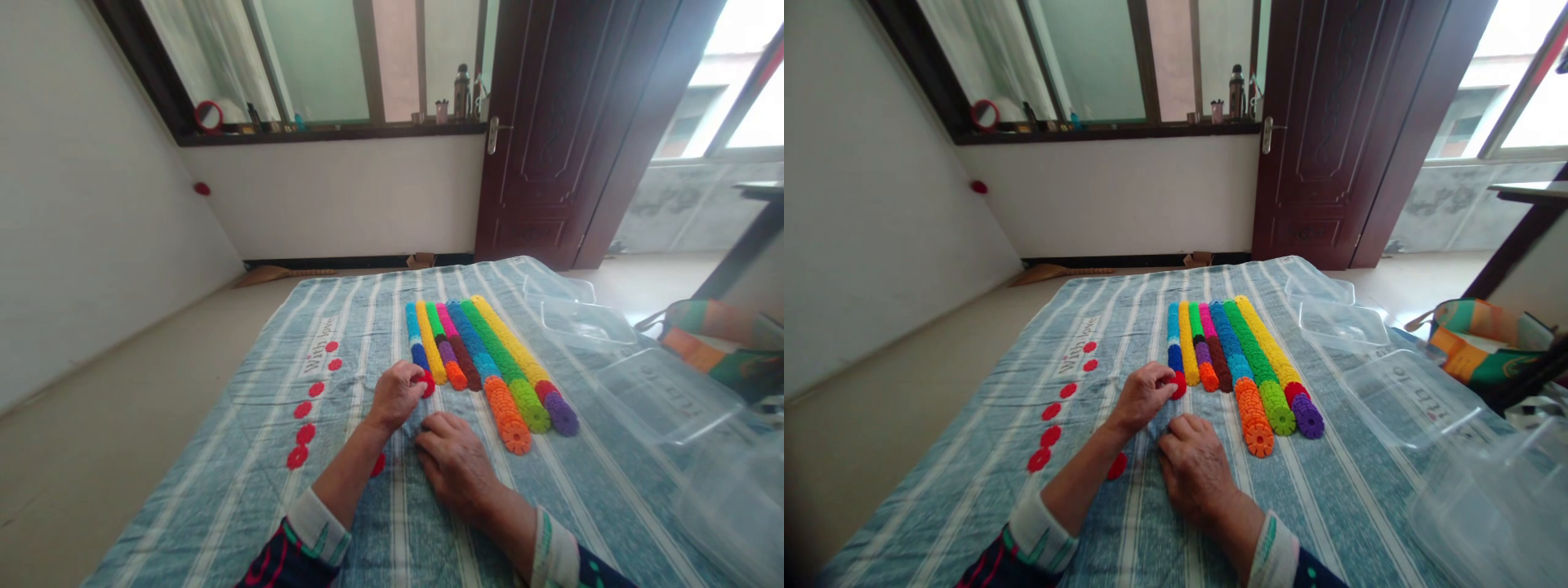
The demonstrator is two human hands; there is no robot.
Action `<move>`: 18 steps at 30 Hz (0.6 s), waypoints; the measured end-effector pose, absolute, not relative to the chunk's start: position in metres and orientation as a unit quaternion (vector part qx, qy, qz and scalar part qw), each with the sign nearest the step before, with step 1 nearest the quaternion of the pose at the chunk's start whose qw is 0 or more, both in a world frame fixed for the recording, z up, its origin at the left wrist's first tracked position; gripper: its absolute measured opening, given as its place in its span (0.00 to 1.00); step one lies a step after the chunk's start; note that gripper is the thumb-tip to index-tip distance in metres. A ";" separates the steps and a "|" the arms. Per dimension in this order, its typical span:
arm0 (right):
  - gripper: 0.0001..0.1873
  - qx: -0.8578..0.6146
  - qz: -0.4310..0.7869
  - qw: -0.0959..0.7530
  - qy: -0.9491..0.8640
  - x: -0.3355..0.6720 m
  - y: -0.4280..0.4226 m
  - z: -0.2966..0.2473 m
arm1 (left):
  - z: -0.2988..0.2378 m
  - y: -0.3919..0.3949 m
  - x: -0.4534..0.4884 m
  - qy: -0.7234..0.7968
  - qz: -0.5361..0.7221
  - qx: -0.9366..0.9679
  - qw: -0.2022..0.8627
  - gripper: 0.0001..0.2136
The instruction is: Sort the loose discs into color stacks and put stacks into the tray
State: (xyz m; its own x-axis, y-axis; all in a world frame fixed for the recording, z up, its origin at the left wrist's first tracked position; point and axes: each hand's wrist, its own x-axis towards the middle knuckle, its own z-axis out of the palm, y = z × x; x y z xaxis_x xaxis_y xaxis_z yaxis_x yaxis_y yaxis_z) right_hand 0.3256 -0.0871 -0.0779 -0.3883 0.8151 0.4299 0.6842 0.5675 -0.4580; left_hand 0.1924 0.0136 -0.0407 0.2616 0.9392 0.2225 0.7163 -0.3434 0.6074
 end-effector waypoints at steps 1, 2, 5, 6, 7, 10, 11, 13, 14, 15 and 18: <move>0.06 -0.453 0.101 0.318 -0.826 0.326 -0.087 -0.078 | -0.040 0.013 0.192 0.541 0.281 0.769 0.193 0.04; 0.06 -0.453 0.100 0.319 -0.826 0.326 -0.087 -0.078 | -0.040 0.012 0.192 0.544 0.278 0.769 0.190 0.04; 0.07 -0.453 0.099 0.322 -0.826 0.326 -0.087 -0.080 | -0.039 0.010 0.191 0.554 0.268 0.766 0.185 0.06; 0.07 -0.452 0.098 0.322 -0.826 0.326 -0.087 -0.080 | -0.039 0.009 0.191 0.561 0.261 0.764 0.184 0.07; 0.07 -0.452 0.097 0.322 -0.826 0.325 -0.087 -0.080 | -0.039 0.008 0.191 0.568 0.254 0.761 0.183 0.08; 0.06 -0.454 0.095 0.321 -0.826 0.325 -0.087 -0.080 | -0.040 0.006 0.194 0.585 0.235 0.755 0.178 0.09; 0.06 -0.455 0.095 0.321 -0.825 0.325 -0.087 -0.080 | -0.040 0.006 0.195 0.588 0.232 0.754 0.176 0.09; 0.06 -0.455 0.097 0.321 -0.825 0.325 -0.086 -0.080 | -0.041 0.005 0.198 0.592 0.231 0.753 0.171 0.08; 0.06 -0.455 0.097 0.321 -0.825 0.325 -0.086 -0.081 | -0.041 0.005 0.198 0.593 0.230 0.753 0.169 0.08; 0.05 -0.454 0.098 0.322 -0.825 0.325 -0.086 -0.081 | -0.042 0.005 0.199 0.593 0.229 0.754 0.167 0.08; 0.05 -0.451 0.096 0.326 -0.825 0.325 -0.086 -0.082 | -0.043 0.005 0.200 0.593 0.227 0.756 0.162 0.07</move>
